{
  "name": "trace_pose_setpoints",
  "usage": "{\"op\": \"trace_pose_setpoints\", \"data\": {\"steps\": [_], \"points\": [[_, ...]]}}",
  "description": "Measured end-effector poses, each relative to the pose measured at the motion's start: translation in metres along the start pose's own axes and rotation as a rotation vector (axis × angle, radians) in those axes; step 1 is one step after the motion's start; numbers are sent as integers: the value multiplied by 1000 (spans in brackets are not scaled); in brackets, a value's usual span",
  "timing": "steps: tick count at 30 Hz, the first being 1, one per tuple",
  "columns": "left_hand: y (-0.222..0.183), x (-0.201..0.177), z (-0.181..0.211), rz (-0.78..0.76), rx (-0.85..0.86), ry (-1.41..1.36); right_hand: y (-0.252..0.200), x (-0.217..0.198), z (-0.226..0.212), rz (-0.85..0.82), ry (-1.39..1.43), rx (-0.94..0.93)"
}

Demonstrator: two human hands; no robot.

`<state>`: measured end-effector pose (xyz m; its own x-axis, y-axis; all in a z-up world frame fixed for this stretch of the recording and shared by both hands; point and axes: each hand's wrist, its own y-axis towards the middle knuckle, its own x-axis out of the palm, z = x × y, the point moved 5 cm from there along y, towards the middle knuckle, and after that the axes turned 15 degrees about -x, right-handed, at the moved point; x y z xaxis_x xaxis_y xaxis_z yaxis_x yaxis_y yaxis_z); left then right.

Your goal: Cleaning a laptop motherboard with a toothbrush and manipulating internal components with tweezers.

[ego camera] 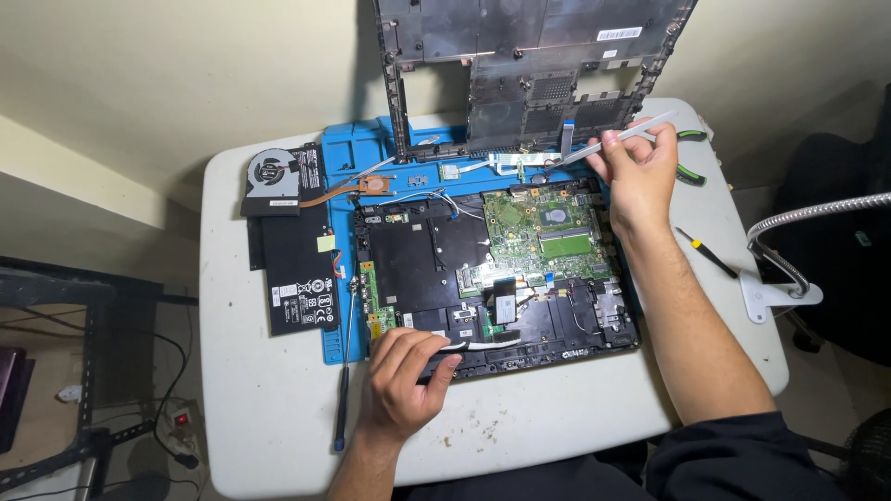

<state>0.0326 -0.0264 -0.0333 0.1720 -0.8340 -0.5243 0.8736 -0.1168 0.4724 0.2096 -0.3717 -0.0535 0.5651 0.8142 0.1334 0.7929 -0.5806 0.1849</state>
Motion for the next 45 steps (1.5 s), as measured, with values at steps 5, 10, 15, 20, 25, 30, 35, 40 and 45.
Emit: {"op": "trace_pose_setpoints", "data": {"steps": [5, 10, 15, 20, 25, 30, 35, 40, 45], "points": [[1, 1, 0, 5, 7, -4, 3, 8, -6, -128, -133, -254], [1, -1, 0, 5, 5, -2, -11, 32, -57, -462, -557, -785], [4, -2, 4, -11, 10, 0, -14, 61, -46, -834, -1004, -562], [5, -3, 5, -5, 19, 4, -8, 67, -21, -783, -1097, -298], [4, -2, 4, 3, 22, -3, -8, 73, 1, -807, -1243, -190], [4, -2, 4, 10, 21, -5, -12, 82, -6, -770, -1186, -177], [3, -1, 2, 21, 24, -9, -12, 80, -10, -753, -1121, -159], [3, -1, 3, 31, 23, -17, -19, 71, -22, -745, -847, -319], [4, -1, 4, 12, 9, -44, -66, 49, -66, -612, -655, -1191]]}}
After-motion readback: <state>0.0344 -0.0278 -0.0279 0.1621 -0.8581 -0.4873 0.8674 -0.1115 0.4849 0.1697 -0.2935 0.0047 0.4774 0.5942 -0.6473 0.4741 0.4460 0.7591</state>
